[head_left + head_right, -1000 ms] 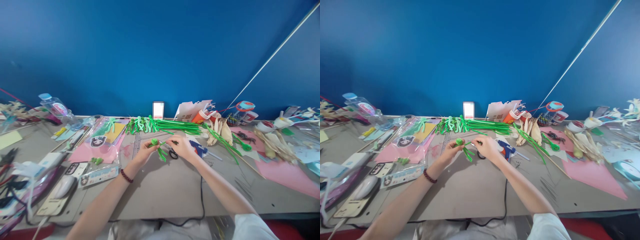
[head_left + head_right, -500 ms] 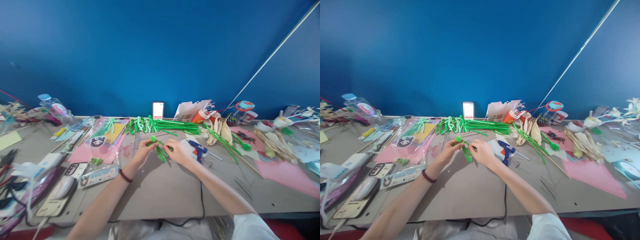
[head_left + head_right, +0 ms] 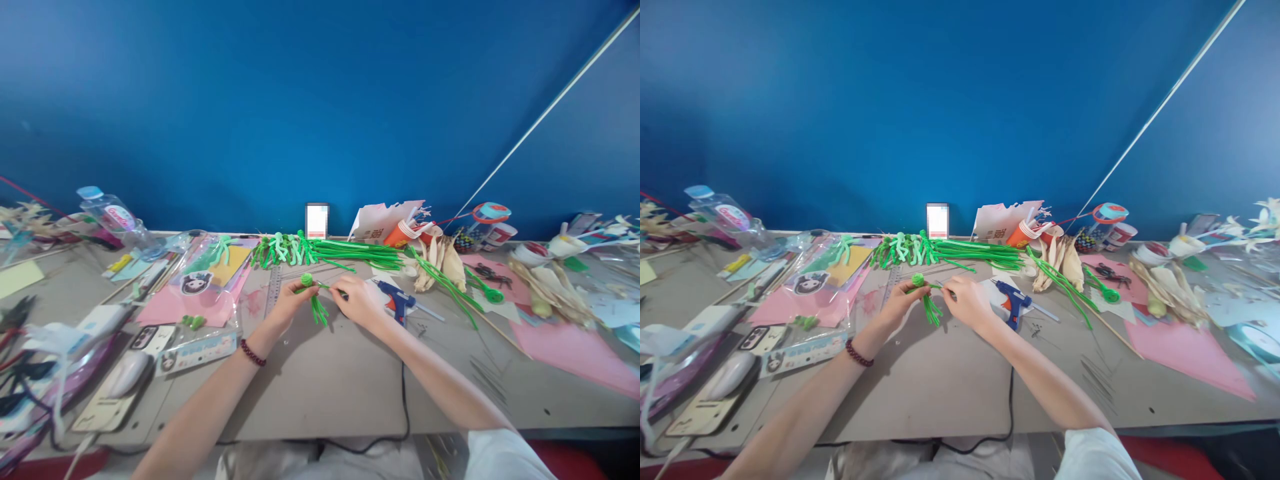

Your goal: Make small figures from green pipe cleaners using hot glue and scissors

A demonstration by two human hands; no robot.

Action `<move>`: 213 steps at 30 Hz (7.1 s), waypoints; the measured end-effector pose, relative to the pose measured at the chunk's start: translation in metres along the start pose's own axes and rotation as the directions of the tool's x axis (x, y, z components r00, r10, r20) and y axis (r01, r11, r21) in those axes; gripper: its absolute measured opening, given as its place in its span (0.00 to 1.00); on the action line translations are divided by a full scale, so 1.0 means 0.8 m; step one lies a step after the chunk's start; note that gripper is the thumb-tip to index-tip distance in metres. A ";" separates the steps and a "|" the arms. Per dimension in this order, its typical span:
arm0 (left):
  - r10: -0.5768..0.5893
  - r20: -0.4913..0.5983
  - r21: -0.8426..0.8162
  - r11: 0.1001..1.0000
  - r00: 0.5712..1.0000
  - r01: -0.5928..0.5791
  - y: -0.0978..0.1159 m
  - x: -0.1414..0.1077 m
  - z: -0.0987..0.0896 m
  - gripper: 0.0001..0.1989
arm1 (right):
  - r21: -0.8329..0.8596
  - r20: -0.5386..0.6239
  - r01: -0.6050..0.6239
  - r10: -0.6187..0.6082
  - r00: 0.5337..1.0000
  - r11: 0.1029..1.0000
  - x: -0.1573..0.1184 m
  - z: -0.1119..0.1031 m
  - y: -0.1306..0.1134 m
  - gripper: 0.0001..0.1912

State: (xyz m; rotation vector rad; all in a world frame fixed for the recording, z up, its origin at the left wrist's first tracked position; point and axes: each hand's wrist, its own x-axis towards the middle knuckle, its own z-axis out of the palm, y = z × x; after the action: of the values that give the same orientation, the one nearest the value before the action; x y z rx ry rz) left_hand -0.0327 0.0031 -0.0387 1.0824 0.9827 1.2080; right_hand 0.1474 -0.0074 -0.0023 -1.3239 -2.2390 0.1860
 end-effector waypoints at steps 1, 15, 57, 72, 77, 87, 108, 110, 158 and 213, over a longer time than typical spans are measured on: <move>0.009 -0.012 0.007 1.000 1.000 -0.009 -0.002 0.000 0.000 0.09 | -0.012 0.000 0.001 -0.001 1.000 1.000 0.000 0.000 0.000 0.10; 0.298 0.135 0.338 0.882 0.945 -0.327 0.017 -0.006 0.005 0.06 | 0.034 0.018 0.212 -0.213 0.977 0.977 0.006 -0.020 0.005 0.11; 0.175 -0.145 0.060 0.984 0.974 -0.168 0.005 -0.007 0.008 0.07 | 0.105 0.109 0.045 -0.057 0.992 0.993 0.002 -0.009 -0.006 0.09; -0.196 0.114 -0.301 0.928 0.974 0.222 0.016 -0.008 0.005 0.14 | 0.025 0.092 0.062 -0.064 0.994 0.998 0.004 -0.015 0.007 0.11; -0.175 0.075 -0.166 0.968 0.982 0.186 0.008 -0.007 0.005 0.12 | 0.026 0.108 0.078 -0.081 0.991 0.997 0.003 -0.014 0.005 0.11; -0.102 -0.058 -0.157 0.983 0.993 0.092 0.006 -0.007 0.009 0.10 | -0.060 0.145 0.063 -0.053 0.988 0.996 0.001 -0.011 -0.005 0.09; 0.181 0.084 0.137 0.972 0.980 -0.191 0.017 -0.015 0.011 0.06 | 0.022 -0.018 -0.011 0.011 1.000 1.000 0.006 -0.020 0.007 0.09; 0.145 0.038 0.064 0.987 0.989 -0.147 0.014 -0.013 0.010 0.07 | 0.071 0.054 -0.034 0.030 0.998 0.997 0.004 -0.012 0.004 0.10; 0.219 0.118 0.365 0.898 0.969 -0.248 0.006 -0.003 0.004 0.09 | -0.098 0.182 0.141 -0.121 0.976 0.985 -0.005 -0.020 -0.015 0.11; 0.698 0.143 0.579 0.517 0.702 -0.631 0.003 -0.016 0.011 0.04 | 0.041 0.070 0.104 -0.107 0.992 0.994 0.003 -0.011 -0.004 0.11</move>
State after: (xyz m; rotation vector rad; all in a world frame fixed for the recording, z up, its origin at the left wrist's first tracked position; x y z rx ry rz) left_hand -0.0257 -0.0109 -0.0346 2.0661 1.0964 1.6364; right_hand 0.1483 -0.0085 0.0070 -1.1929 -2.3473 0.2398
